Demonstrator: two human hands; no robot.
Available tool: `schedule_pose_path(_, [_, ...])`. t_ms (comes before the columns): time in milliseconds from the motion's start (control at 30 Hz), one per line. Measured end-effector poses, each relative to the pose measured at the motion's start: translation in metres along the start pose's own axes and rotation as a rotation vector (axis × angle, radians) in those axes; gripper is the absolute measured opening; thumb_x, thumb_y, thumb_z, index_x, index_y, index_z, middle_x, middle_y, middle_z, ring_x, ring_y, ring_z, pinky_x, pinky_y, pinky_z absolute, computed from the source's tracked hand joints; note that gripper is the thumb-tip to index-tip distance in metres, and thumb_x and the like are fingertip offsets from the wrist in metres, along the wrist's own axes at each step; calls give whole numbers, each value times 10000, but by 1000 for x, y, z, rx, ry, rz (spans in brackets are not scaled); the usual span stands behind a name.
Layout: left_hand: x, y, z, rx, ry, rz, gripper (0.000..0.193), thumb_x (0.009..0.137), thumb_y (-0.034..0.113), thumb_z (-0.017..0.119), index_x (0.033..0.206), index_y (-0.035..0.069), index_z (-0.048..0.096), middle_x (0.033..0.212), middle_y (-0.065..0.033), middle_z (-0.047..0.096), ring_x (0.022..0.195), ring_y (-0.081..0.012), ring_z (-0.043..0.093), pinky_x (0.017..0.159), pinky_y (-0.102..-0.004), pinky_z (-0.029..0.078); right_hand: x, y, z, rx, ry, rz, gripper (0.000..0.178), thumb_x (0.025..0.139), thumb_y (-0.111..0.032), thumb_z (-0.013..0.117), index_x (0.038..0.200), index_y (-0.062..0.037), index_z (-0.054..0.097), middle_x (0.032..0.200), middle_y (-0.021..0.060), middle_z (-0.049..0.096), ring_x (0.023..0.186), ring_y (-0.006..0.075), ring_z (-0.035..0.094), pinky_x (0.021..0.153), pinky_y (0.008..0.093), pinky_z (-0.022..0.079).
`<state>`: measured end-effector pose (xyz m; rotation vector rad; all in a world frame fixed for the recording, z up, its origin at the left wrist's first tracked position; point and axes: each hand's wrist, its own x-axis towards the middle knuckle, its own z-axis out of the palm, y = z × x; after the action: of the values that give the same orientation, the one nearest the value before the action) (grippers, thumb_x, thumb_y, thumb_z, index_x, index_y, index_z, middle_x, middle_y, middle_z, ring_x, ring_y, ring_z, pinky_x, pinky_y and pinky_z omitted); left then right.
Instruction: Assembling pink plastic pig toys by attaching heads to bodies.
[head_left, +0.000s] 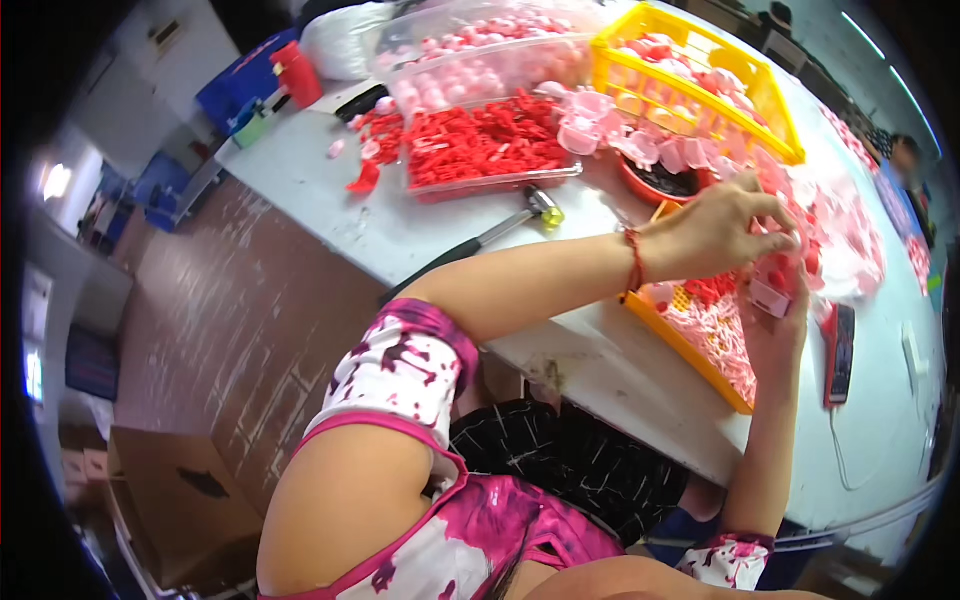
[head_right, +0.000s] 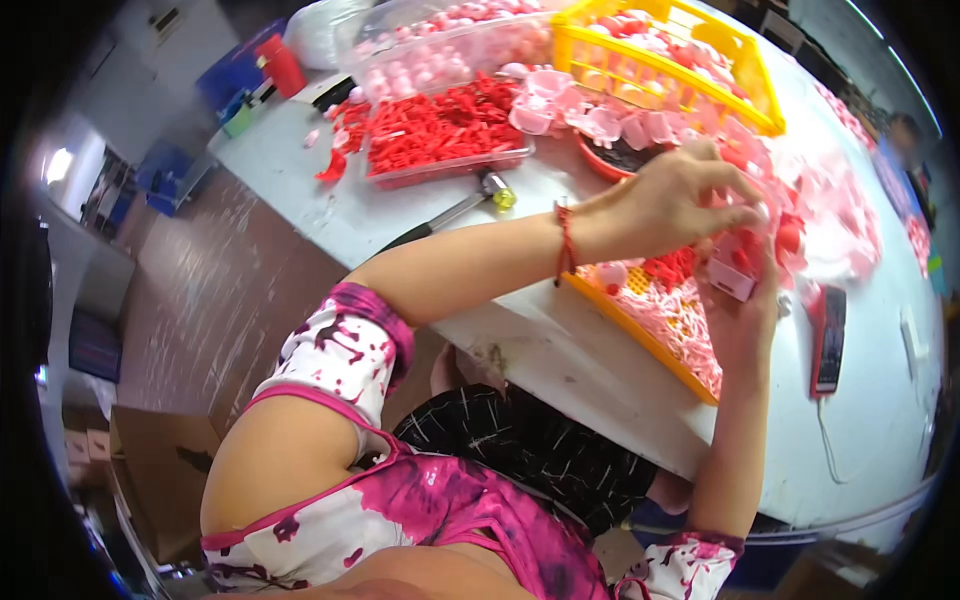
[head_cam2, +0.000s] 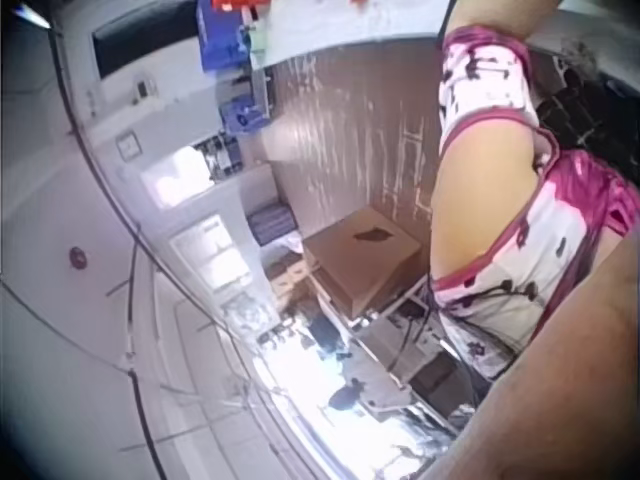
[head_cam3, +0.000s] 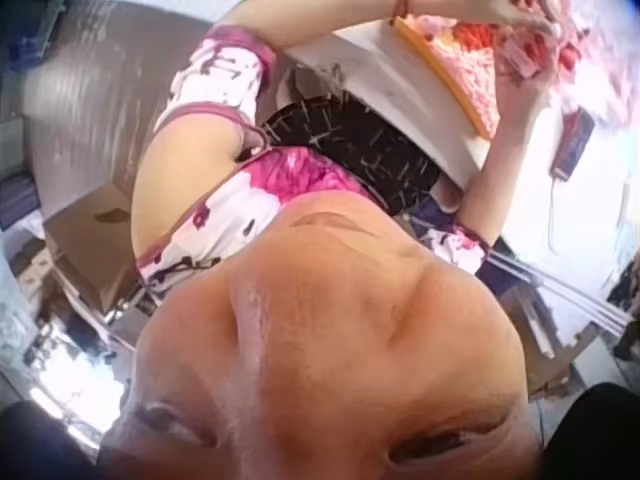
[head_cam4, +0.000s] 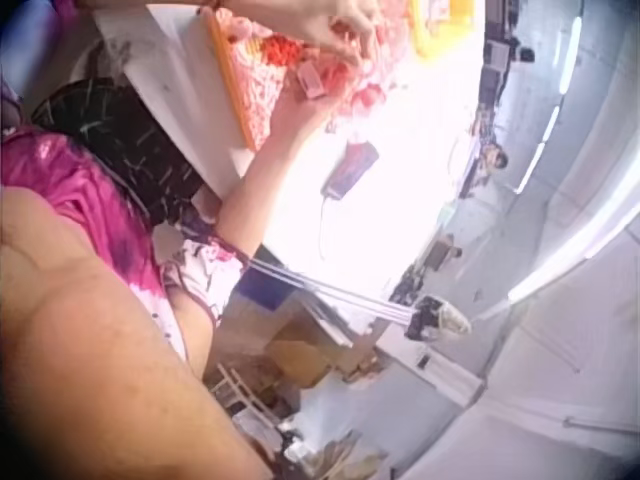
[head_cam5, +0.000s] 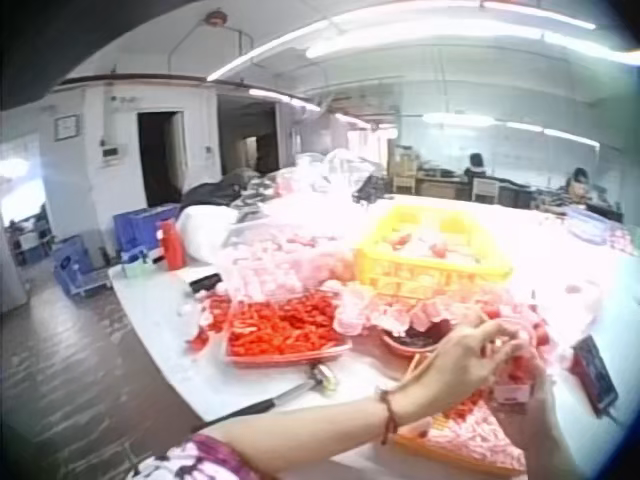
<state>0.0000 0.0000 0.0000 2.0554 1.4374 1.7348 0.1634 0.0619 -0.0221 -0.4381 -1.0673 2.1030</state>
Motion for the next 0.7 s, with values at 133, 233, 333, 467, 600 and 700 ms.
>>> schedule_pose_path(133, [-10,-6,-7,-22,19,10,221,809,198,689,1003,93,685,839,-160,581,843,-286,591,745,-357,478,-6,17,-3,91,-80,20,365,973,-346,460,1154,-41,546,999,101,646,848,216,645,731,290,548])
schedule_pose_path(233, [-6,4,-9,15,12,42,186,797,160,686,962,74,680,844,-156,572,816,-283,595,732,-356,483,-2,11,3,82,-87,24,353,990,-327,424,1168,-42,533,1014,100,645,846,203,649,729,293,553])
schedule_pose_path(333, [-8,3,-6,15,-77,98,170,778,128,684,927,47,671,869,-153,575,811,-283,601,729,-357,487,-1,7,4,106,-18,3,351,1003,-308,391,1200,-41,505,1052,101,636,873,194,653,752,300,562])
schedule_pose_path(467, [-7,0,-4,-55,-126,98,134,744,81,678,863,19,683,852,-138,581,800,-276,615,723,-350,496,1,7,-3,104,-96,31,366,1012,-306,365,1234,-37,473,1103,101,616,920,194,653,806,314,568])
schedule_pose_path(600, [-3,5,-15,-38,-204,104,110,739,83,673,825,20,696,815,-116,589,768,-259,621,711,-339,499,1,7,-2,126,-97,60,372,1013,-311,358,1233,-34,475,1109,103,614,925,198,653,830,324,567])
schedule_pose_path(700, [1,3,-15,111,-247,151,124,747,125,668,812,22,689,804,-102,590,774,-262,622,689,-348,499,2,7,-5,156,-141,81,370,1011,-307,365,1234,-33,476,1120,104,610,938,201,648,849,338,564])
